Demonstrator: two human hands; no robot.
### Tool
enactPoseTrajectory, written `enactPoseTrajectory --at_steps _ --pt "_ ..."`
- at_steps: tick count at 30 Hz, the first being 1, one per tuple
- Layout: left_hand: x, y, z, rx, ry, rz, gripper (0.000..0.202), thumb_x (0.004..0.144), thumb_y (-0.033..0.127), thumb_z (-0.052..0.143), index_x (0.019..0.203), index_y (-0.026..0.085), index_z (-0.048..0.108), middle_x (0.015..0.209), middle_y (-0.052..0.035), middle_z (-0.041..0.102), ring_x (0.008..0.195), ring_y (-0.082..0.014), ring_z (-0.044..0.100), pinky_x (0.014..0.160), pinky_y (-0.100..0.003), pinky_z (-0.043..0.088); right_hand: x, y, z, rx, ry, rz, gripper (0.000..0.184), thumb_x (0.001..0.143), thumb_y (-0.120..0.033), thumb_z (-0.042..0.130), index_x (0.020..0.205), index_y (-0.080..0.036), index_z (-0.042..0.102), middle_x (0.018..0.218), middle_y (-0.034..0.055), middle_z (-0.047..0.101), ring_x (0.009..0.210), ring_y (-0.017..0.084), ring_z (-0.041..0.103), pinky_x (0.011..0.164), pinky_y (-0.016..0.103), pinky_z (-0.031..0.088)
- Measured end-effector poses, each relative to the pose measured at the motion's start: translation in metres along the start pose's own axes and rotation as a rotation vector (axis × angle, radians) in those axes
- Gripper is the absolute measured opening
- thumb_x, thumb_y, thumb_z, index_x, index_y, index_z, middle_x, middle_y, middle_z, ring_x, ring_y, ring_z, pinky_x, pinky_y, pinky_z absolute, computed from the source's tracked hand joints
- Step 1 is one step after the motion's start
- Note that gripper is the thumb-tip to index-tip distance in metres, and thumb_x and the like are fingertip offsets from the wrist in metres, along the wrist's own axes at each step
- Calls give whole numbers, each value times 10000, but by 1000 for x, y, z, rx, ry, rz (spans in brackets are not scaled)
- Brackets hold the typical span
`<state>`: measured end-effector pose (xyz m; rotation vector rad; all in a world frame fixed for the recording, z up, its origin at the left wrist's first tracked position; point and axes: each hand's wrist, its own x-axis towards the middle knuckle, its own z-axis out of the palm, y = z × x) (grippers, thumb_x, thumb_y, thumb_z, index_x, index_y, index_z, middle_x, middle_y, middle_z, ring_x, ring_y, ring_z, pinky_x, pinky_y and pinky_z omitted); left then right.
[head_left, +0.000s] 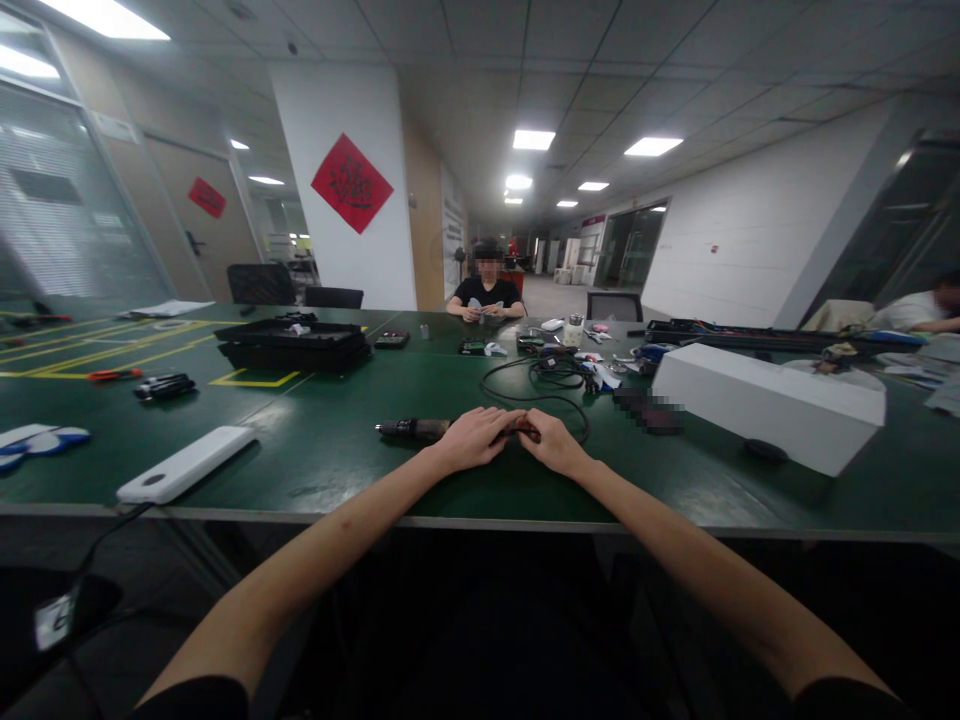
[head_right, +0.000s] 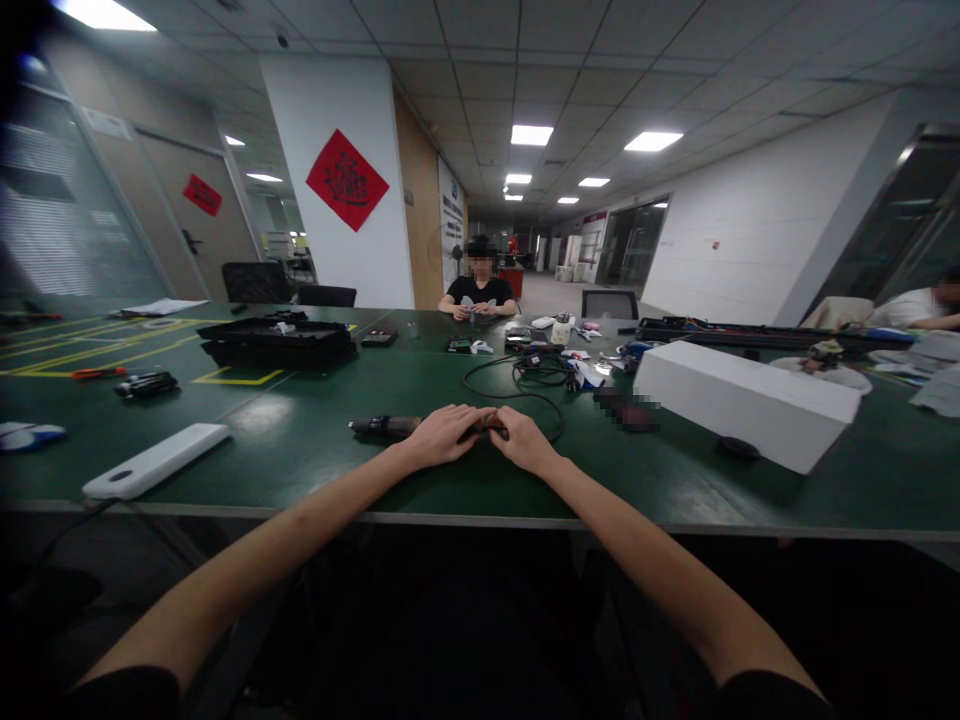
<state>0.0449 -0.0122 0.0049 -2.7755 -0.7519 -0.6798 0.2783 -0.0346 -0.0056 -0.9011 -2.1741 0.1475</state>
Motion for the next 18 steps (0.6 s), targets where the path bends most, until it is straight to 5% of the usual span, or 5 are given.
enactPoseTrajectory --at_steps 18 --pt "1 1 -1 7 6 18 618 999 261 524 1571 239 290 1282 -81 647 1178 -235 615 989 -382 481 0 1 0 -7 4 0 94 908 -132 642 967 -202 620 890 26 612 762 174 574 688 281 460"
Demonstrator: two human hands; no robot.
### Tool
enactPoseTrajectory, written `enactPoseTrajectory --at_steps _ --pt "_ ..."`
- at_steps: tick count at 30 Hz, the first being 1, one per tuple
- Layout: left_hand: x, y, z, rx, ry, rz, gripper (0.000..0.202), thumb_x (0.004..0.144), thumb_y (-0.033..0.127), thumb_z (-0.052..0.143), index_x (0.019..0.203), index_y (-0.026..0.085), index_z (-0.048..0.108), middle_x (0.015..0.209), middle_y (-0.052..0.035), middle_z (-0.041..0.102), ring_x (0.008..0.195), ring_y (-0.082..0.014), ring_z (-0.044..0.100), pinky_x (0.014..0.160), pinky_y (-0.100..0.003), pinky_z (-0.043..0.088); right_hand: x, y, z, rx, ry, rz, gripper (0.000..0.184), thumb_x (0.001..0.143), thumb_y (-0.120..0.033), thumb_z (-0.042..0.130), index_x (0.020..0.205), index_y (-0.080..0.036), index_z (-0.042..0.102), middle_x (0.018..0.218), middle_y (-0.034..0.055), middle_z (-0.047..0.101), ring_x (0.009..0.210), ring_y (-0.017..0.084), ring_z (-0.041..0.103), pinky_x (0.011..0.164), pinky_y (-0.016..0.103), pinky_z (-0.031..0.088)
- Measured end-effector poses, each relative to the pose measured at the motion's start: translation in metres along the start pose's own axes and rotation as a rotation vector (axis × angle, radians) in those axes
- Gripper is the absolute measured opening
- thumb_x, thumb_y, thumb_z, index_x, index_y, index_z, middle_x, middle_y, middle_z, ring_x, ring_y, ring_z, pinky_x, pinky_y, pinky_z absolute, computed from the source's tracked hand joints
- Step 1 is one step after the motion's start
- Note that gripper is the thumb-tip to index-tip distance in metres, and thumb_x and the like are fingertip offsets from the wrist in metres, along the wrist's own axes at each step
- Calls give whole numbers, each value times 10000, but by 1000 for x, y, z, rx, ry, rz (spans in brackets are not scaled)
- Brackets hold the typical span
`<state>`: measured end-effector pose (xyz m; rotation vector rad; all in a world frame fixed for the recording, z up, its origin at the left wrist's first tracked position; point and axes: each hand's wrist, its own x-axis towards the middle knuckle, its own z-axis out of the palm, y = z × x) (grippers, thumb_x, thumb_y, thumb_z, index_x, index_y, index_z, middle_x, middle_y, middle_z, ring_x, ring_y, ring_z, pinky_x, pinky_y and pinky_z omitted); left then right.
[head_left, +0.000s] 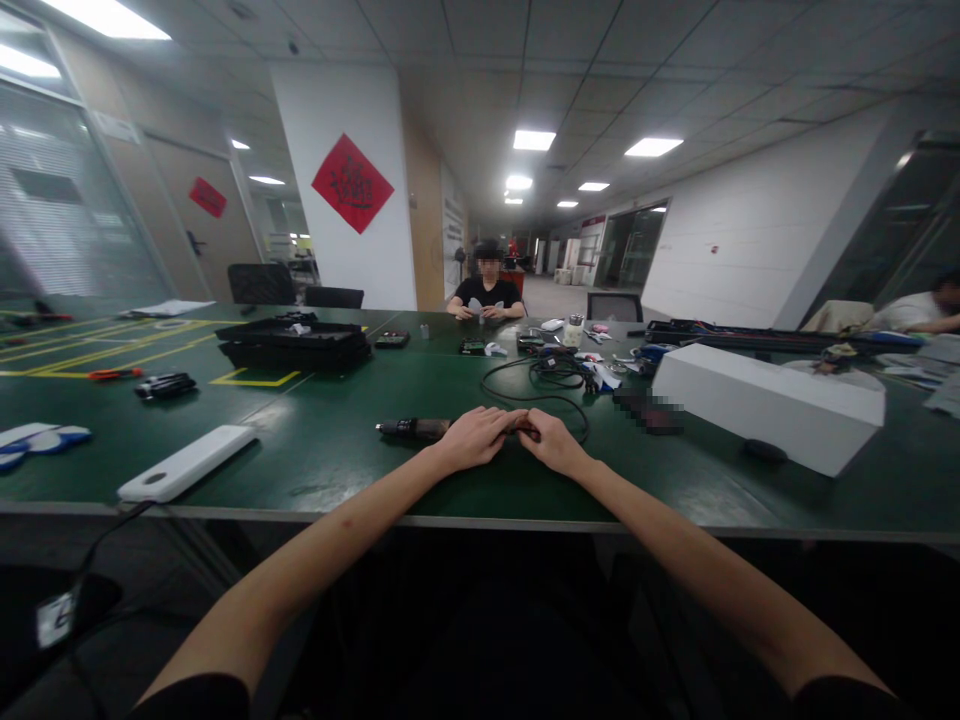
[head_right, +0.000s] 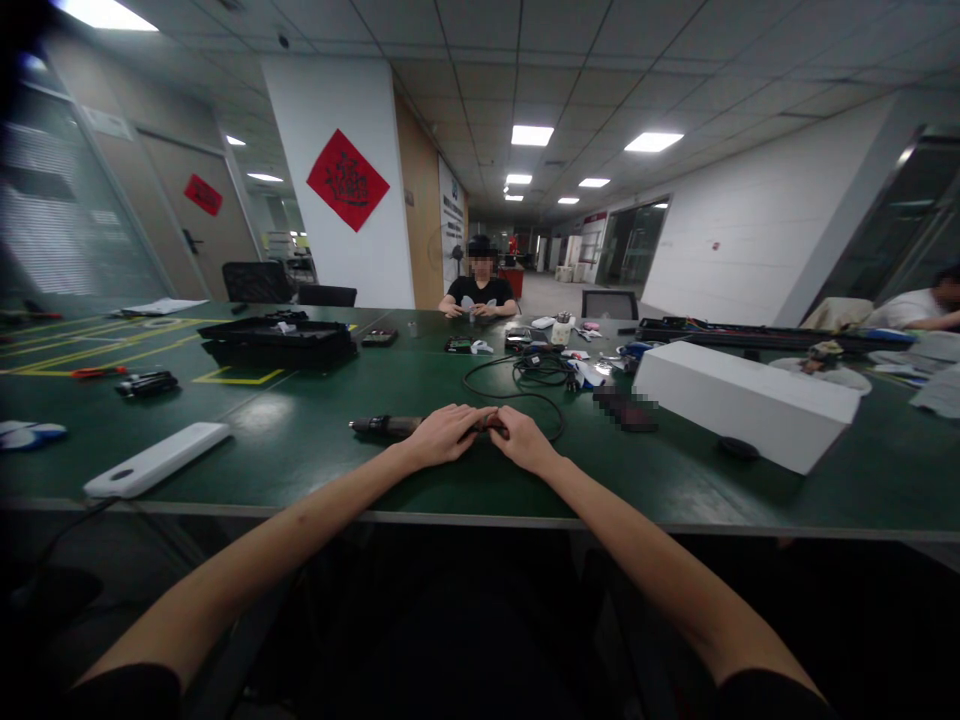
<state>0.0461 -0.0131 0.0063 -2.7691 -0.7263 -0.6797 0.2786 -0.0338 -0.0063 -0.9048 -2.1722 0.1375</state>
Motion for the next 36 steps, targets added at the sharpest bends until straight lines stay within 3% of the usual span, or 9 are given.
enactPoseTrajectory --at_steps 21,36 --pt "0 -1 0 -14 -2 -42 584 989 278 537 1541 242 351 1190 -72 672 1130 -233 627 966 -378 499 1 1 0 19 -5 1 84 908 -155 641 972 -206 621 909 33 632 768 179 590 706 292 490" --pt "-1 -1 0 -9 -7 0 600 1002 253 511 1568 246 310 1302 -79 641 1180 -228 610 984 -376 481 0 1 -1 15 -16 14 71 916 -168 638 966 -205 606 895 28 616 755 177 576 696 291 473"
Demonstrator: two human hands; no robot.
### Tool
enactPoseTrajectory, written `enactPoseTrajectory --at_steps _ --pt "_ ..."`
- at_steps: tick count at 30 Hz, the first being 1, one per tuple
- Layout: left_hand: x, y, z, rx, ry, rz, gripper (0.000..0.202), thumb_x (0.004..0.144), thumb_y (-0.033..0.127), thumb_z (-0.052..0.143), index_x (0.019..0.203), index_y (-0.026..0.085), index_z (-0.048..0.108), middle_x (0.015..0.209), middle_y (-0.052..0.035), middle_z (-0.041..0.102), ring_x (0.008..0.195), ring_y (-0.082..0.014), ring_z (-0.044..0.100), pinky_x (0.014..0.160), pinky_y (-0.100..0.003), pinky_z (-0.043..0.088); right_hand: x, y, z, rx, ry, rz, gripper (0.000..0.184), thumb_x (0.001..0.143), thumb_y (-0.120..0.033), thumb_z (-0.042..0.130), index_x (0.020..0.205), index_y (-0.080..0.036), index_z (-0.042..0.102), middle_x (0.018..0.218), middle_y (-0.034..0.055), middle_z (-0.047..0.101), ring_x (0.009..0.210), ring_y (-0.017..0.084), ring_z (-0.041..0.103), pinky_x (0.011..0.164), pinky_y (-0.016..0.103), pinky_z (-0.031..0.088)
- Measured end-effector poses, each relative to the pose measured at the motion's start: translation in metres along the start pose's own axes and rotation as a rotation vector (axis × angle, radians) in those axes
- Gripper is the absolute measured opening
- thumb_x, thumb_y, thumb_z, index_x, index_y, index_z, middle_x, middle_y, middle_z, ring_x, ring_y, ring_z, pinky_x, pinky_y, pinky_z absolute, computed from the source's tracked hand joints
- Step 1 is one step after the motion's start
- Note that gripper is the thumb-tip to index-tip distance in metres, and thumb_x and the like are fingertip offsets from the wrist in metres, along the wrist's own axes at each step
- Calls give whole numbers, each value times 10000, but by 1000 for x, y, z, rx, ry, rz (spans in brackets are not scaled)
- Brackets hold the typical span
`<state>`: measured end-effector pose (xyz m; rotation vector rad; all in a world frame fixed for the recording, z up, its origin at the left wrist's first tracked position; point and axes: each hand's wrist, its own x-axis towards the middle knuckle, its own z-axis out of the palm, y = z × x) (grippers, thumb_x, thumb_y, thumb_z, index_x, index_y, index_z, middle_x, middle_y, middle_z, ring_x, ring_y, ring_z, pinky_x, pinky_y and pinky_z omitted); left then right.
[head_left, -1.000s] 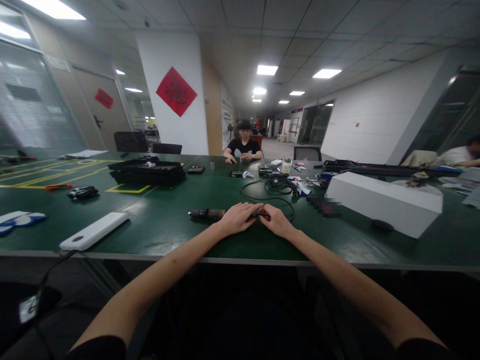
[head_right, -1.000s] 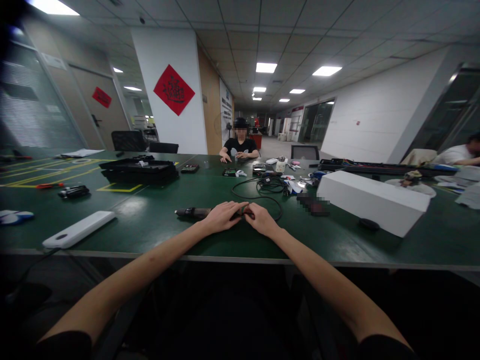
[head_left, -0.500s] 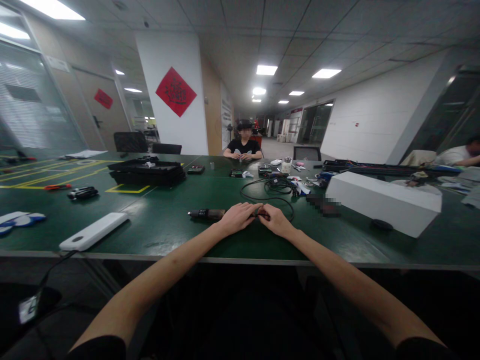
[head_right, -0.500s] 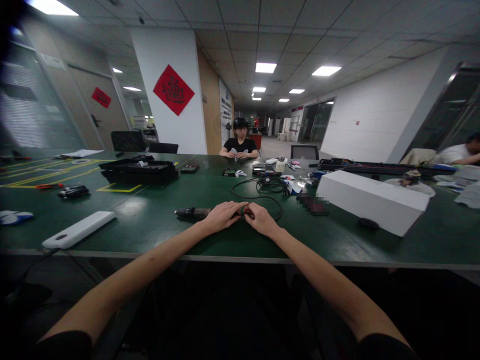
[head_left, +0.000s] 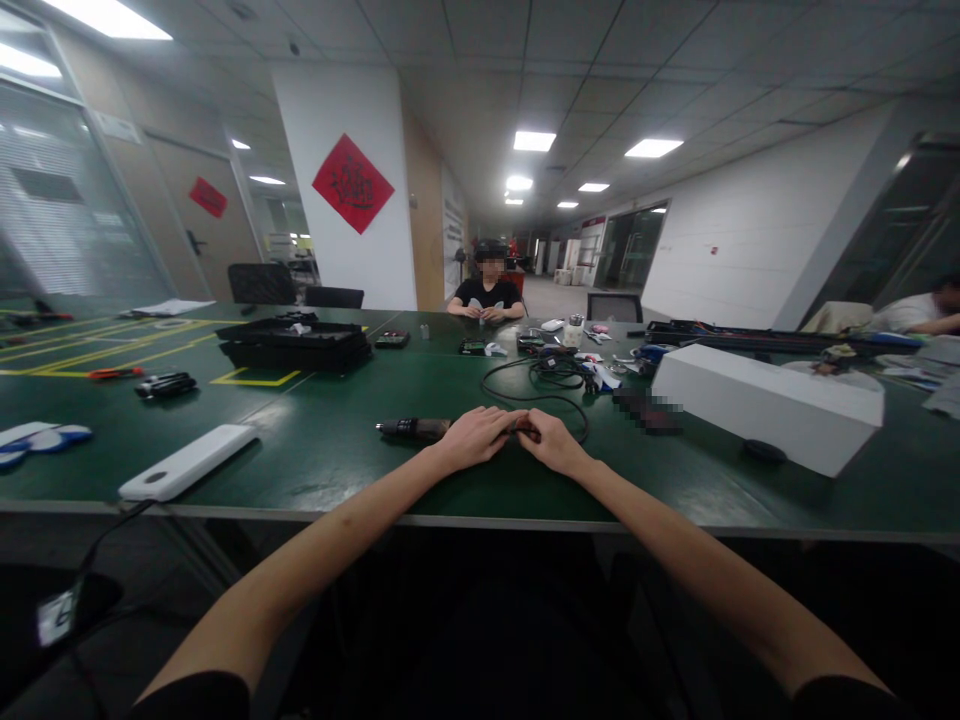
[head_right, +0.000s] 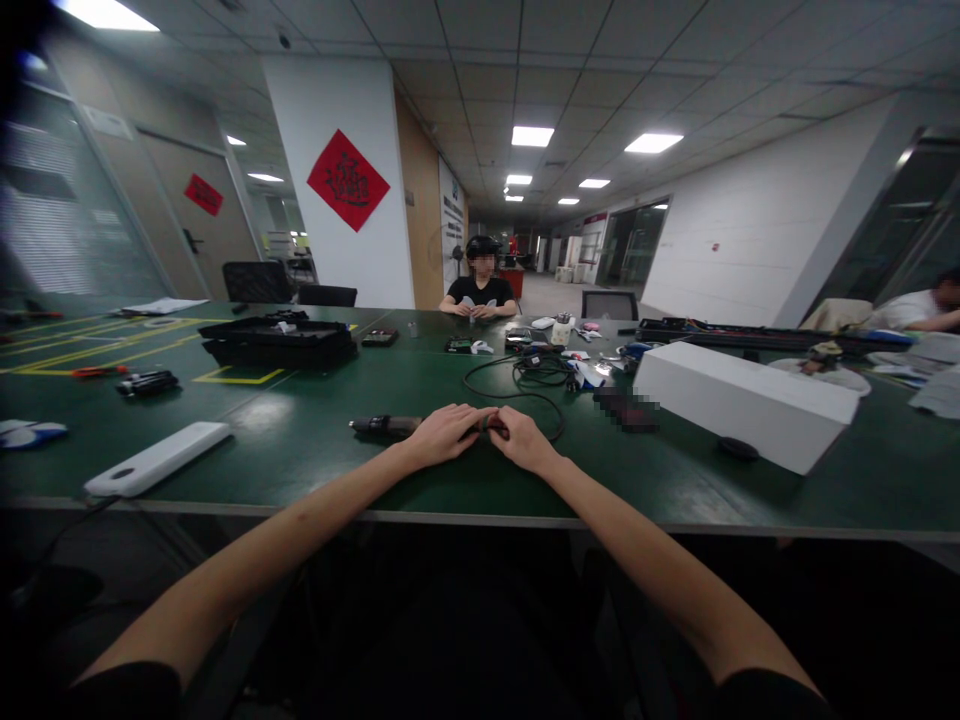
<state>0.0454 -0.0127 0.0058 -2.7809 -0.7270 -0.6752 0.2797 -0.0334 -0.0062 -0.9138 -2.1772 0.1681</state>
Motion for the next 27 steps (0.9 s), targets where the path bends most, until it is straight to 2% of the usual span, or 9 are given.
enactPoseTrajectory --at_steps 3,7,11,15,19,23,27 --pt "0 -1 0 11 8 -23 597 1005 289 528 1564 245 321 1243 -76 659 1150 -234 620 974 -377 484 0 -1 0 3 -5 -7 71 915 -161 634 965 -204 606 904 30 616 761 176 577 701 288 471" --pt "-1 -1 1 11 8 23 657 988 249 531 1589 253 267 1287 -76 643 1176 -230 610 993 -378 478 0 0 1 -2 10 -6 86 898 -149 645 958 -196 604 898 29 618 759 172 577 695 282 465" --pt "-1 -1 1 7 12 -13 621 995 272 533 1571 248 302 1253 -72 656 1150 -229 619 968 -367 486 0 2 1 -1 9 -18 98 892 -139 639 971 -193 617 900 30 623 759 170 575 708 281 468" --pt "-1 0 -2 -2 5 26 639 996 251 520 1585 257 274 1307 -73 640 1176 -226 611 983 -368 478 0 3 1 0 10 -15 96 898 -144 638 976 -195 613 903 33 623 763 172 577 717 283 474" --pt "-1 1 -2 4 16 -15 573 1017 292 509 1558 243 325 1224 -69 665 1122 -229 627 956 -366 481 0 3 1 6 -11 -21 103 910 -143 629 995 -199 613 918 34 621 764 170 577 718 282 476" --pt "0 0 -1 19 0 17 634 995 246 516 1584 241 279 1260 -84 650 1153 -233 618 961 -368 474 0 3 1 7 -10 -10 88 913 -148 634 980 -195 605 917 36 623 777 175 587 717 284 478" --pt "-1 0 -1 14 3 -13 608 1003 264 512 1571 241 299 1235 -75 658 1125 -232 626 956 -373 477 0 3 1 18 -12 -9 76 923 -153 629 981 -196 606 929 40 632 795 179 599 730 288 485"
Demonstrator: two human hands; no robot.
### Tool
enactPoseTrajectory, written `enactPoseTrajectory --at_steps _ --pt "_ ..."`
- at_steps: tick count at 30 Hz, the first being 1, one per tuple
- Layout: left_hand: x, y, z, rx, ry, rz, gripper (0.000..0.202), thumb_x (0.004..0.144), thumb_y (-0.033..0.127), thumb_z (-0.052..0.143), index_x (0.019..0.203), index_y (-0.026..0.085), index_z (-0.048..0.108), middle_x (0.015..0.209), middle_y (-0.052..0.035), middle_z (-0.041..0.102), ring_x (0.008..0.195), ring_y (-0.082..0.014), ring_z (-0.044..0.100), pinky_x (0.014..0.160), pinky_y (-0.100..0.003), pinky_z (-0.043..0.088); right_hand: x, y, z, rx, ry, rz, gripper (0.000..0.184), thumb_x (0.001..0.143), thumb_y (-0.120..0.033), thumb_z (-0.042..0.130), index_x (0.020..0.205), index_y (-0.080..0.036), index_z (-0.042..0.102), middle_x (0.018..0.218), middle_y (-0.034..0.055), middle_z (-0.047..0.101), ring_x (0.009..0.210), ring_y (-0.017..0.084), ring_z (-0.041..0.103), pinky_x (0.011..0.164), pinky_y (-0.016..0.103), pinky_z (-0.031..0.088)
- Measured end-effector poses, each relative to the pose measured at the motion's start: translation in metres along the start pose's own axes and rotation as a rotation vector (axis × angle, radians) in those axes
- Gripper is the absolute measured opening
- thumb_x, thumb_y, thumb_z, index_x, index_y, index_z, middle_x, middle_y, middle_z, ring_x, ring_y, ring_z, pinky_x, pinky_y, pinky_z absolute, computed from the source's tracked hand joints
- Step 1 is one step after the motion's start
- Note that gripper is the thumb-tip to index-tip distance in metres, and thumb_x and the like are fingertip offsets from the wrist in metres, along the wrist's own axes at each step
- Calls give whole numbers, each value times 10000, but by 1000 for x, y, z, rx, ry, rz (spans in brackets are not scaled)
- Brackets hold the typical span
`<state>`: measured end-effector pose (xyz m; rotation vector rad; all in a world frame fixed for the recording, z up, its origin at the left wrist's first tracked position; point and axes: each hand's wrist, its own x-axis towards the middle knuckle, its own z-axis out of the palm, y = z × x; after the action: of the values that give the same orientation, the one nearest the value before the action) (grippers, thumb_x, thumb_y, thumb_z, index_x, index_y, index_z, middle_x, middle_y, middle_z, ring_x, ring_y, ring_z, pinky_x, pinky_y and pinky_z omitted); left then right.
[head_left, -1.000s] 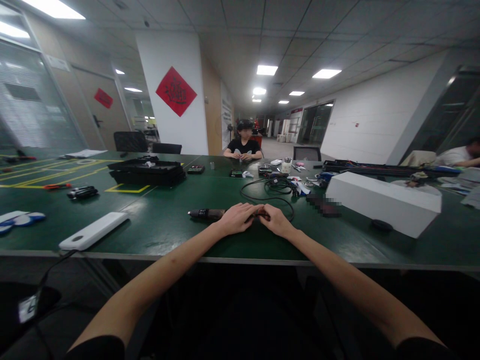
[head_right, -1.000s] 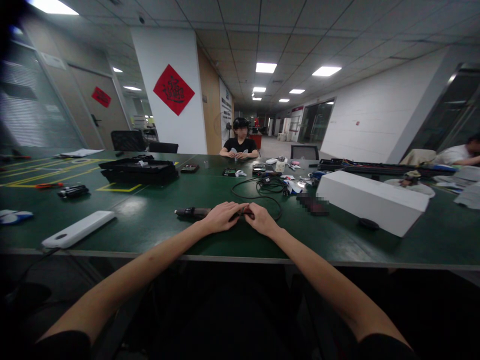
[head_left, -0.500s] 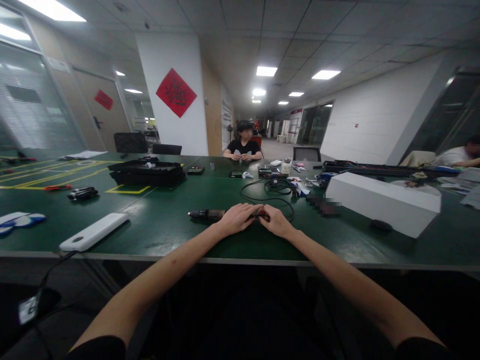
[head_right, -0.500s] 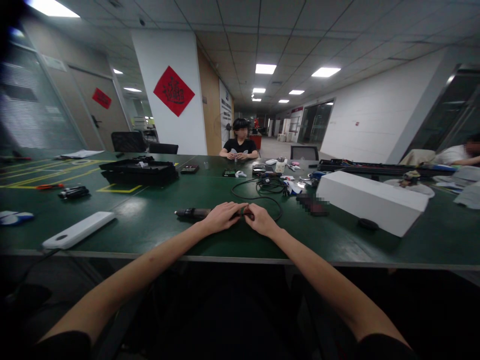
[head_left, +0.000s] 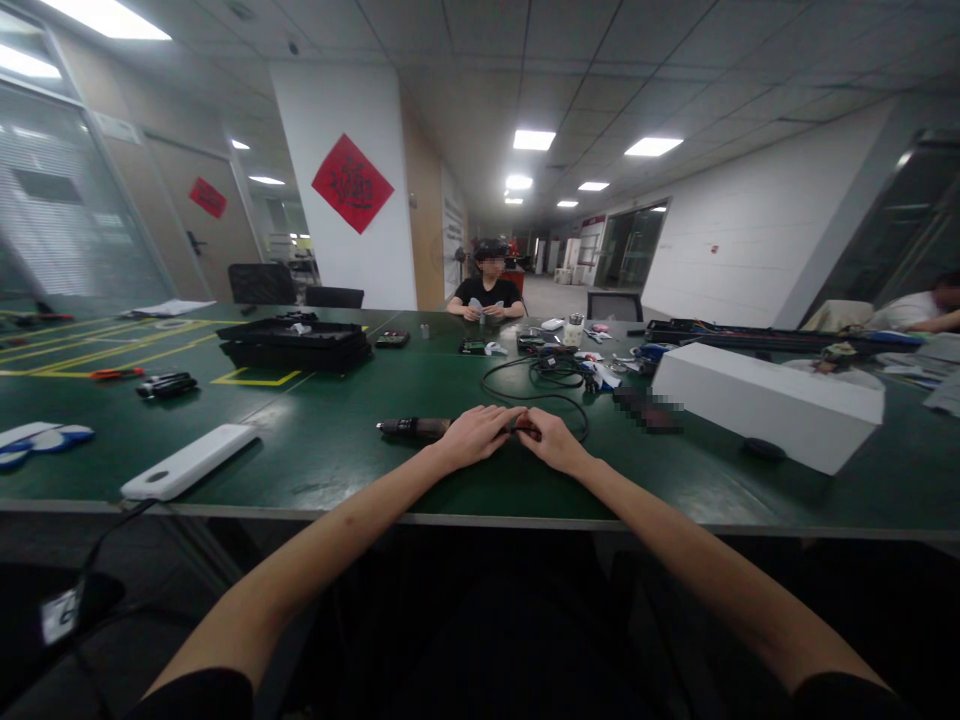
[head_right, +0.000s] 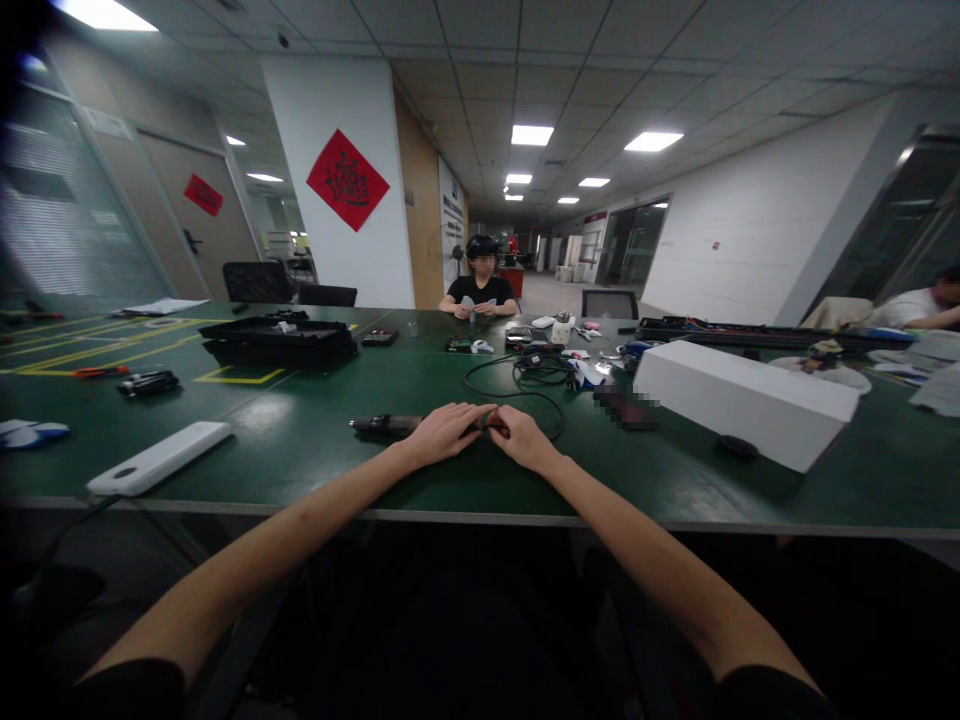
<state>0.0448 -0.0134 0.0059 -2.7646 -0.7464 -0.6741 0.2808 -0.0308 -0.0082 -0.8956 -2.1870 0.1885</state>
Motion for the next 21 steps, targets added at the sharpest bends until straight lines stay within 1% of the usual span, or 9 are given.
enactPoseTrajectory --at_steps 5,9,13,16,21 --pt "0 1 -1 1 0 36 651 986 219 506 1590 253 263 1278 -75 645 1163 -233 614 961 -375 475 0 0 0 -5 3 4 87 919 -156 644 986 -192 602 937 43 638 807 181 606 732 286 486" --pt "0 0 0 -3 8 -2 621 989 251 518 1572 243 301 1224 -77 658 1122 -232 626 956 -373 483 0 -1 0 -7 6 1 81 919 -160 645 985 -197 616 928 38 640 789 177 597 725 280 481" --pt "0 -2 2 1 3 36 630 985 235 513 1575 245 295 1249 -81 651 1152 -231 619 961 -368 480 0 0 1 -14 12 11 89 910 -163 659 983 -195 621 916 37 640 786 179 596 718 280 478" --pt "1 -2 2 10 15 11 606 1002 266 510 1571 245 302 1222 -76 657 1134 -229 624 954 -365 481 0 1 1 -11 5 7 72 920 -170 651 980 -196 620 918 36 637 784 177 595 715 280 477" --pt "1 -1 0 40 -1 33 649 1006 265 500 1601 247 242 1236 -77 652 1145 -231 619 948 -365 477 1 0 1 -3 16 17 62 919 -178 654 971 -191 622 902 34 638 770 175 593 708 285 481"
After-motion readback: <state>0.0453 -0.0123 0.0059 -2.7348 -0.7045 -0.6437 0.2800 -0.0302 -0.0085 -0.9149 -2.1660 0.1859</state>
